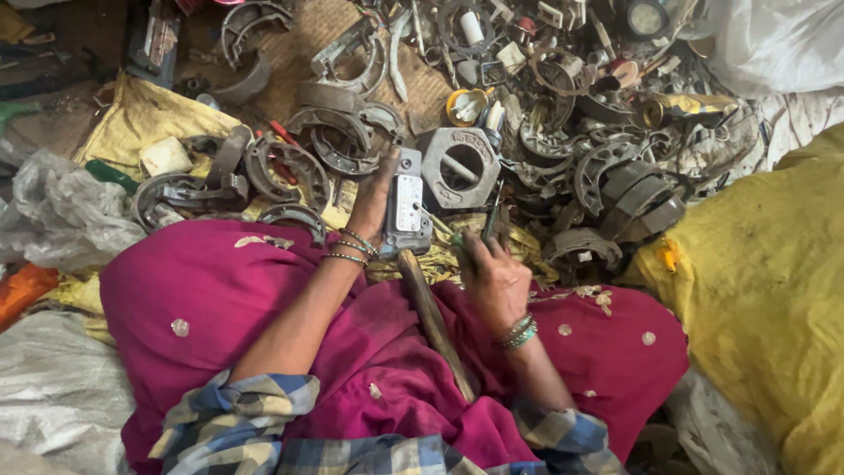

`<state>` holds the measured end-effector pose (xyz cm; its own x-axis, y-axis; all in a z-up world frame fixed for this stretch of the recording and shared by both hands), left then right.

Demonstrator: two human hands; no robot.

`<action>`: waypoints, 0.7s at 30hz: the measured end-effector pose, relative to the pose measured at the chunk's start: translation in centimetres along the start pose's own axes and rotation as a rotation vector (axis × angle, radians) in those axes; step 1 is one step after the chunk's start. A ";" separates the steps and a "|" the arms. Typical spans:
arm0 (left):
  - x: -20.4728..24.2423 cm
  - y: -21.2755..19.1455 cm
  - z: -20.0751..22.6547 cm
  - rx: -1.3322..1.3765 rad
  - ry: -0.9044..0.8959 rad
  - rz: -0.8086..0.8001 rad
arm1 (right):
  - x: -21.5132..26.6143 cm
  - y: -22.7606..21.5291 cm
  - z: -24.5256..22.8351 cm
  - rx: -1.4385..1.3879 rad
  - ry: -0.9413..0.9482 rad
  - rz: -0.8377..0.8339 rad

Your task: The person sits on the floor and uses a hammer and chisel to break apart a small metal component on a metal anvil. They repeatedly strike the part, reposition it, and continue chipping away at it.

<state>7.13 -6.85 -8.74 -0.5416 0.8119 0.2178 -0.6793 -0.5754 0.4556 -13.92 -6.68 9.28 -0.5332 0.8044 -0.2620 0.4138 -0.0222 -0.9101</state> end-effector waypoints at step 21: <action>-1.3 1.3 -1.0 -0.378 -0.012 -0.274 | -0.1 -0.9 -0.5 -0.125 -0.103 -0.022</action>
<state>6.43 -8.71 -9.30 -0.3124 0.9390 0.1441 -0.9306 -0.3330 0.1521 -13.84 -6.49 10.25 -0.6135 0.7383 -0.2803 0.4862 0.0735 -0.8707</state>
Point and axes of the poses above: each hand's wrist, its own x-axis away from the middle knuckle, its own y-axis out of the palm, z = x × y, the point moved 10 cm from there along -x, towards the middle knuckle, and after that the axes turned 10 degrees about y, right-handed, at the moved point
